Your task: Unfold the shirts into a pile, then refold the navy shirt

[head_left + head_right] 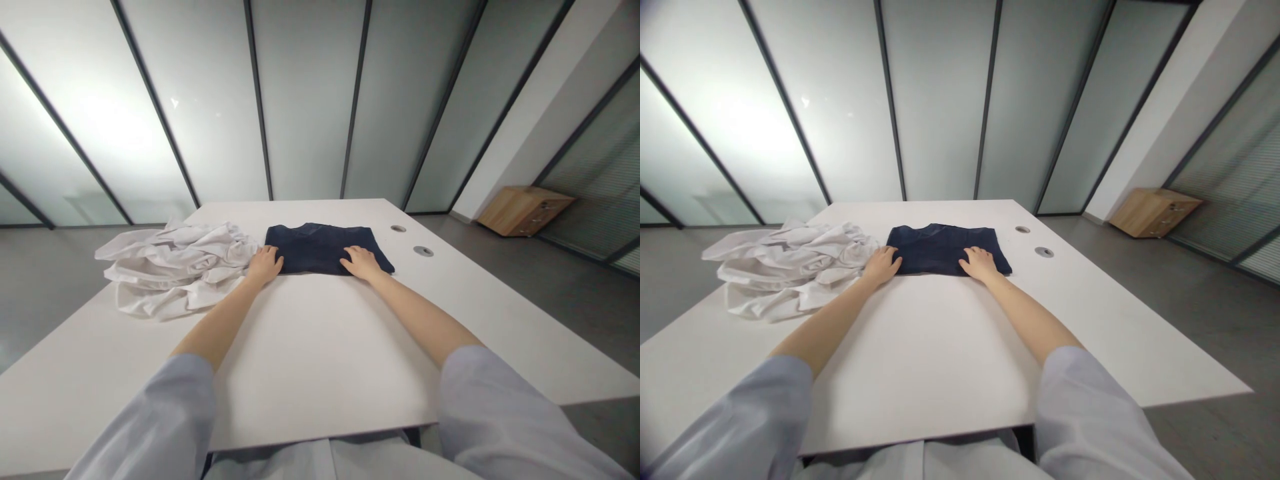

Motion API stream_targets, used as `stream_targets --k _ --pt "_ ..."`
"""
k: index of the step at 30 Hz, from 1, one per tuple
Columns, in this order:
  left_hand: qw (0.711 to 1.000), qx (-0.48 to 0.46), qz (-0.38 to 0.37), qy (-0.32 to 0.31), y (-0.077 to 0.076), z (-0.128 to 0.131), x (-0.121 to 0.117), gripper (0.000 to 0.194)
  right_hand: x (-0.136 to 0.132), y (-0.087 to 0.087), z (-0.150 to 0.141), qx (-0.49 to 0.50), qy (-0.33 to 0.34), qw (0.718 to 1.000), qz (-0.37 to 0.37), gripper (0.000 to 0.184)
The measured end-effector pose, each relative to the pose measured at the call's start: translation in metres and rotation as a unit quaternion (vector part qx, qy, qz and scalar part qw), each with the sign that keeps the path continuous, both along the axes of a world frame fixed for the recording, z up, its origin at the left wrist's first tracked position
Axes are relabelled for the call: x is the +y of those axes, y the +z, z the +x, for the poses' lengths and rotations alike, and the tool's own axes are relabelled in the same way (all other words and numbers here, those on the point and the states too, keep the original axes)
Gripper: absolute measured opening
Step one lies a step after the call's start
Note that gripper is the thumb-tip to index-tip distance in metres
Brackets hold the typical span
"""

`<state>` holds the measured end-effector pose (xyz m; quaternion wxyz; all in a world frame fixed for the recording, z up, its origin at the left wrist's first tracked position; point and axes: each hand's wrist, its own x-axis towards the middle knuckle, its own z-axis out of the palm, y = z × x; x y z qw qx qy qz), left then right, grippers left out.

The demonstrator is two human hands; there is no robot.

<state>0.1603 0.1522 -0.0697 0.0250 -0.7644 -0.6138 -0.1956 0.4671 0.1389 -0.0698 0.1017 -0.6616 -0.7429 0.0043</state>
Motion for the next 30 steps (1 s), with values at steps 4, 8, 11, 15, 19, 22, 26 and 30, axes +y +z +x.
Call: stream_targets --k 4,8,11,15,19,22,26,30 --pt "0.992 0.027 -0.031 0.119 0.008 -0.013 -0.018 0.049 -0.025 -0.007 0.042 0.001 -0.092 0.992 0.088 0.049" --pt "0.989 0.021 -0.083 0.117 0.009 -0.019 -0.02 0.043 -0.034 -0.021 0.075 0.073 -0.179 0.978 0.083 0.047" --pt "0.991 -0.009 -0.082 0.106 0.008 -0.021 -0.018 0.041 -0.03 -0.028 0.087 0.154 -0.165 0.972 0.064 0.035" --pt "0.99 0.0 -0.096 0.106 0.009 -0.026 -0.016 0.039 -0.027 -0.028 0.09 0.167 -0.148 0.973 0.059 0.03" --pt "0.982 0.067 -0.135 0.113 0.011 -0.029 -0.017 0.039 -0.031 -0.021 0.089 0.09 -0.177 0.98 0.008 0.029" --pt "0.981 0.091 -0.128 0.118 0.012 -0.025 -0.021 0.037 -0.037 -0.018 0.086 0.026 -0.186 0.982 0.013 0.027" --pt "0.992 0.107 -0.017 0.071 0.007 -0.015 -0.027 0.046 -0.042 -0.015 0.075 -0.017 -0.13 0.986 0.106 0.039" --pt "0.991 0.117 -0.041 -0.055 -0.004 -0.005 -0.028 0.053 -0.043 -0.017 0.054 -0.005 0.001 0.992 0.124 0.047"
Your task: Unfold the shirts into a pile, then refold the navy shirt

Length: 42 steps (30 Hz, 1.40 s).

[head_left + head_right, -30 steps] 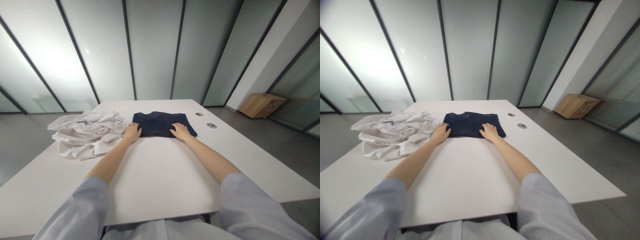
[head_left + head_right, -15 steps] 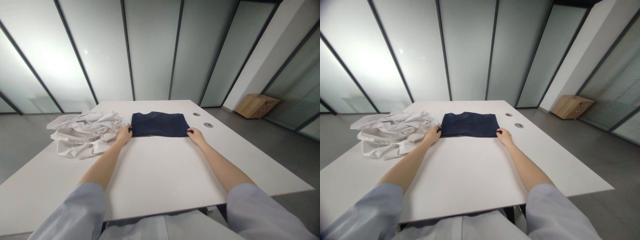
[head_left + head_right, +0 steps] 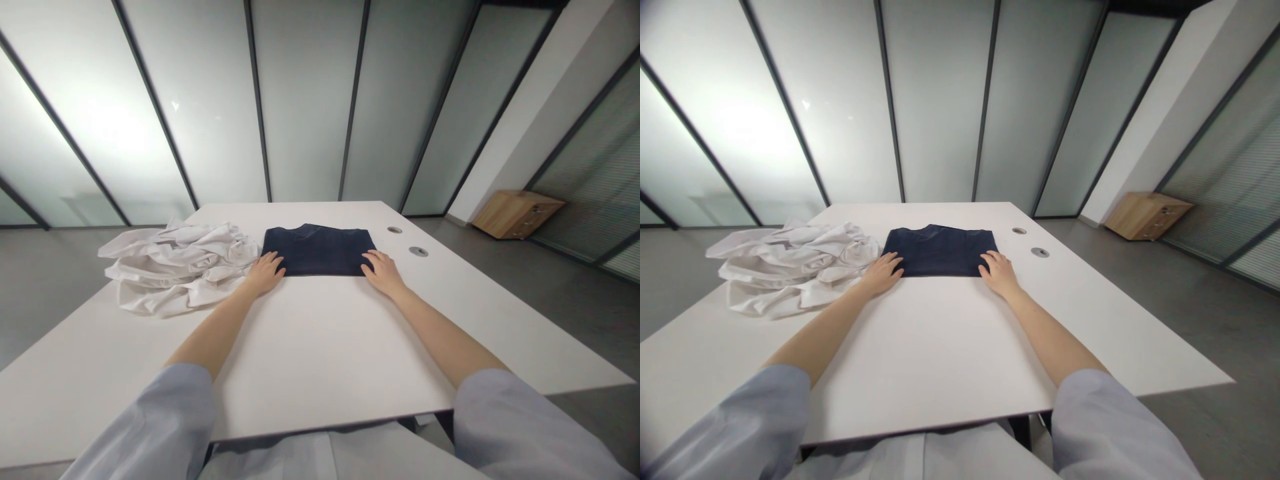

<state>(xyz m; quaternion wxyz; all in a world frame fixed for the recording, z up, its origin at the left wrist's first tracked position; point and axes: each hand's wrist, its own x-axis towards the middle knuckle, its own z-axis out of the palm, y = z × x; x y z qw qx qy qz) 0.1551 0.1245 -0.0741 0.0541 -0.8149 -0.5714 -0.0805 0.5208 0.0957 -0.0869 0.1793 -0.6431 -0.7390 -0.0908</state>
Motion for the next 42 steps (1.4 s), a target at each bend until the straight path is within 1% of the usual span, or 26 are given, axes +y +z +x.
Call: stream_targets --k 2,3,5,6,10,11,13,15,16,17,19,20,21,22,24,27,29,31,33,35,36,38,42 --pt "0.999 0.01 -0.044 -0.017 -0.004 0.003 0.001 0.055 -0.001 -0.003 -0.012 -0.012 0.037 0.998 -0.052 0.052" --pt "0.998 0.011 -0.055 -0.019 -0.004 0.003 0.001 0.057 -0.001 -0.004 -0.016 -0.02 0.041 0.995 -0.083 0.055" --pt "0.998 0.007 -0.053 -0.022 -0.002 0.005 0.0 0.057 -0.002 -0.004 -0.022 -0.031 0.023 0.99 -0.136 0.057" --pt "0.998 0.005 -0.049 -0.024 0.002 0.006 -0.001 0.056 -0.002 -0.003 -0.024 -0.033 0.008 0.988 -0.15 0.059" --pt "0.998 0.01 -0.047 -0.044 0.022 0.019 -0.011 0.058 0.0 0.008 -0.019 -0.029 -0.045 0.987 -0.15 0.062" --pt "0.997 0.008 -0.052 -0.06 0.027 0.024 -0.014 0.058 0.0 0.012 -0.018 -0.029 -0.055 0.987 -0.146 0.063" --pt "0.99 0.0 -0.084 -0.113 0.035 0.035 -0.022 0.056 -0.001 0.02 -0.016 -0.035 -0.077 0.986 -0.14 0.062" --pt "0.982 -0.003 -0.113 -0.15 0.037 0.046 -0.028 0.053 -0.005 0.026 -0.018 -0.057 -0.094 0.986 -0.126 0.06" --pt "0.983 -0.002 -0.111 -0.149 0.036 0.05 -0.03 0.052 -0.008 0.028 -0.02 -0.073 -0.094 0.986 -0.116 0.057" --pt "0.986 -0.003 -0.092 -0.137 0.034 0.053 -0.03 0.051 -0.011 0.029 -0.022 -0.091 -0.089 0.986 -0.107 0.054" --pt "0.995 -0.008 -0.026 -0.098 0.027 0.056 -0.028 0.05 -0.016 0.032 -0.026 -0.122 -0.067 0.985 -0.103 0.049" --pt "0.997 -0.011 -0.001 -0.081 0.022 0.056 -0.025 0.053 -0.017 0.032 -0.027 -0.129 -0.058 0.984 -0.109 0.046" --pt "0.998 -0.012 0.01 -0.066 0.017 0.055 -0.021 0.057 -0.016 0.033 -0.028 -0.131 -0.052 0.983 -0.116 0.044" --pt "0.999 -0.011 0.007 -0.053 0.012 0.053 -0.017 0.061 -0.014 0.035 -0.03 -0.127 -0.048 0.983 -0.12 0.043" --pt "0.999 -0.002 -0.029 -0.029 0.003 0.048 -0.008 0.067 -0.004 0.037 -0.034 -0.109 -0.02 0.987 -0.114 0.043" --pt "0.995 0.018 -0.099 -0.021 -0.008 0.043 0.0 0.071 0.021 0.042 -0.051 -0.073 0.084 0.989 -0.097 0.051" --pt "0.992 0.025 -0.12 -0.027 -0.011 0.042 -0.001 0.071 0.04 0.042 -0.071 -0.053 0.133 0.984 -0.104 0.057" --pt "0.992 0.028 -0.117 -0.031 -0.012 0.042 -0.006 0.071 0.057 0.039 -0.092 -0.041 0.15 0.98 -0.121 0.061" --pt "0.992 0.031 -0.113 -0.037 -0.011 0.041 -0.014 0.071 0.071 0.033 -0.109 -0.037 0.152 0.976 -0.151 0.064" --pt "0.992 0.035 -0.113 -0.043 -0.01 0.039 -0.021 0.071 0.082 0.024 -0.115 -0.035 0.141 0.972 -0.186 0.067" --pt "0.992 0.036 -0.113 -0.045 -0.01 0.038 -0.023 0.07 0.086 0.019 -0.112 -0.035 0.128 0.971 -0.201 0.067" --pt "0.992 0.036 -0.115 -0.044 -0.01 0.037 -0.025 0.071 0.092 0.01 -0.095 -0.029 0.086 0.972 -0.218 0.068" --pt "0.991 0.032 -0.122 -0.04 -0.014 0.036 -0.023 0.073 0.095 -0.003 -0.033 -0.007 -0.06 0.98 -0.192 0.065"
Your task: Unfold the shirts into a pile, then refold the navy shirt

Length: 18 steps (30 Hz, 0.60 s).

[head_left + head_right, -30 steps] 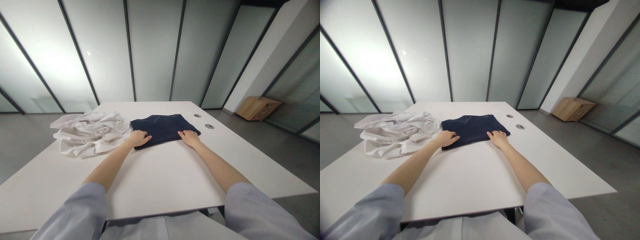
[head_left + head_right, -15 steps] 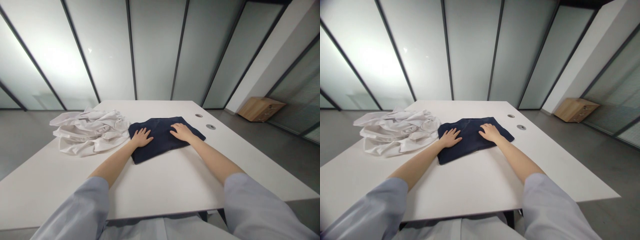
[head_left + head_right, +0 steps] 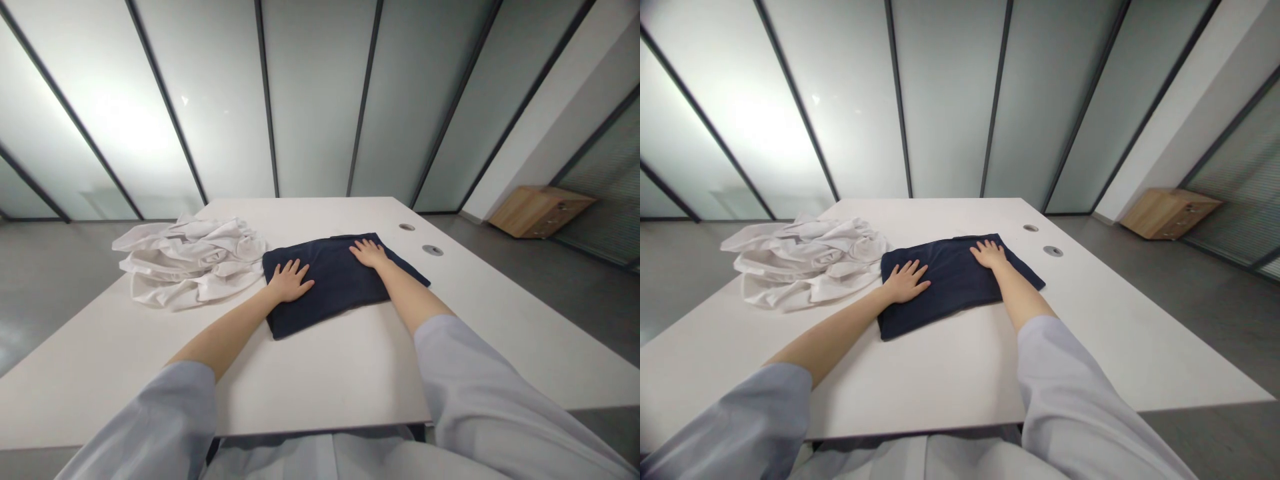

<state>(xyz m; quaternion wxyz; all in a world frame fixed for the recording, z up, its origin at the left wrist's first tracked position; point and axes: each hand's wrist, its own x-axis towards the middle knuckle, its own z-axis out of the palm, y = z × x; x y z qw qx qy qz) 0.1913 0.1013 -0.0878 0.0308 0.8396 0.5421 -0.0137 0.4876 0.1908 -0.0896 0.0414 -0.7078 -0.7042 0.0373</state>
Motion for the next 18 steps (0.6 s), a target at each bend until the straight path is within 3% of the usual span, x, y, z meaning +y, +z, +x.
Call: stream_targets --k 3,6,9,12,15,18 --pt "1.0 -0.005 0.002 0.002 0.0 0.001 0.0 0.072 -0.004 -0.003 0.038 -0.018 -0.082 0.996 0.033 0.062" --pt "1.0 0.0 0.008 0.001 0.006 0.002 -0.001 0.07 -0.014 0.005 0.044 -0.033 -0.093 0.991 0.092 0.058" --pt "1.0 0.008 0.015 -0.004 0.016 0.005 0.004 0.071 -0.033 0.019 0.018 -0.024 -0.013 0.991 0.134 0.055" --pt "0.999 -0.004 0.047 0.007 0.021 0.01 0.016 0.067 -0.062 0.025 -0.022 0.01 0.102 0.99 0.101 0.054" --pt "0.998 -0.018 0.062 0.002 0.018 0.012 0.028 0.066 -0.09 0.018 -0.052 0.018 0.178 0.983 0.031 0.064" --pt "1.0 -0.016 0.012 0.012 0.012 0.012 0.034 0.071 -0.104 0.005 -0.061 0.008 0.205 0.978 -0.029 0.07"
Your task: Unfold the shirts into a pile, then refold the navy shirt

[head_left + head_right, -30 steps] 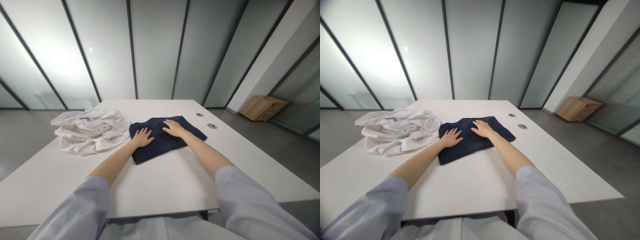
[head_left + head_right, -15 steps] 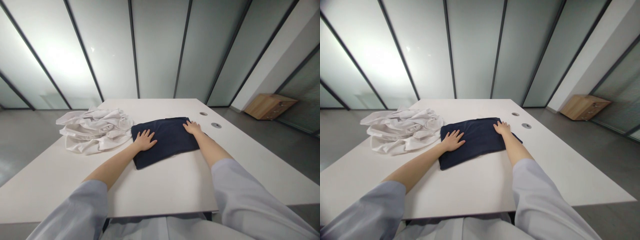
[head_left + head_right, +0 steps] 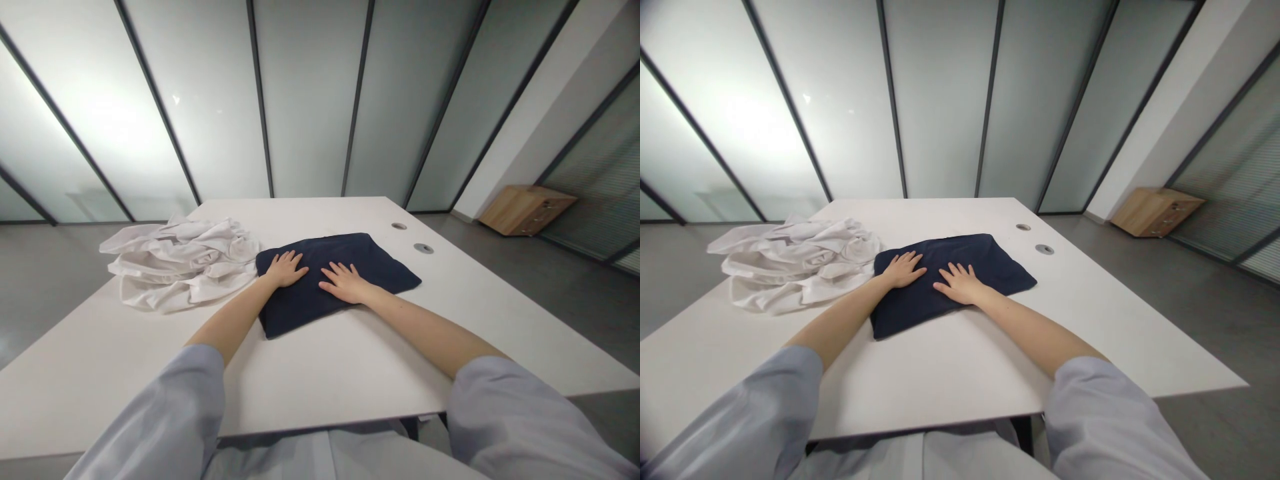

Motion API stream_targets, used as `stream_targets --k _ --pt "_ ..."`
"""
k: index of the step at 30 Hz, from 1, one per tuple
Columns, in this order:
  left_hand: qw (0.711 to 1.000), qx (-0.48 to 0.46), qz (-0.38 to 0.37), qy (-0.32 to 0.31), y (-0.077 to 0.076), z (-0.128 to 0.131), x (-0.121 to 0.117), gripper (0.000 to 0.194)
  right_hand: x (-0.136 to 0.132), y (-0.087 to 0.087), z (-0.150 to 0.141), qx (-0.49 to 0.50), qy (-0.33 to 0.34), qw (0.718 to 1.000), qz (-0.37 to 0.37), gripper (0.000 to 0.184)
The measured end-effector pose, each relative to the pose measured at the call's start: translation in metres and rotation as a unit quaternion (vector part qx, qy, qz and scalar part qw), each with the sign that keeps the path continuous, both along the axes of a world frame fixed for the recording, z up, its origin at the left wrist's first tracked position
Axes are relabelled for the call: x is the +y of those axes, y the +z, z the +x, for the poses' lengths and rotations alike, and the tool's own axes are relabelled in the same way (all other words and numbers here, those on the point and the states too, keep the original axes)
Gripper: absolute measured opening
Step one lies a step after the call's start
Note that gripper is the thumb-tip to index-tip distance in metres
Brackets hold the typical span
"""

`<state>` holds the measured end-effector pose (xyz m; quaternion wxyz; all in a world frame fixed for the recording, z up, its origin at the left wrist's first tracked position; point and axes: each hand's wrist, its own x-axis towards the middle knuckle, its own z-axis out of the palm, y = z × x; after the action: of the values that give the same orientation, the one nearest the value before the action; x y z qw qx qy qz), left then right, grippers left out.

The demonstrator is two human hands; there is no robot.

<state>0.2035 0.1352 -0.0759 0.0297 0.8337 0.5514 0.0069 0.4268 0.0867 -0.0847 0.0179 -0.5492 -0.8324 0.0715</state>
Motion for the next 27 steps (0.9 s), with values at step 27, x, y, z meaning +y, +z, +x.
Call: stream_targets --k 27 --pt "0.973 -0.008 0.051 0.226 0.035 -0.028 0.0 0.071 0.056 0.007 0.044 0.037 -0.278 0.956 0.091 0.057"
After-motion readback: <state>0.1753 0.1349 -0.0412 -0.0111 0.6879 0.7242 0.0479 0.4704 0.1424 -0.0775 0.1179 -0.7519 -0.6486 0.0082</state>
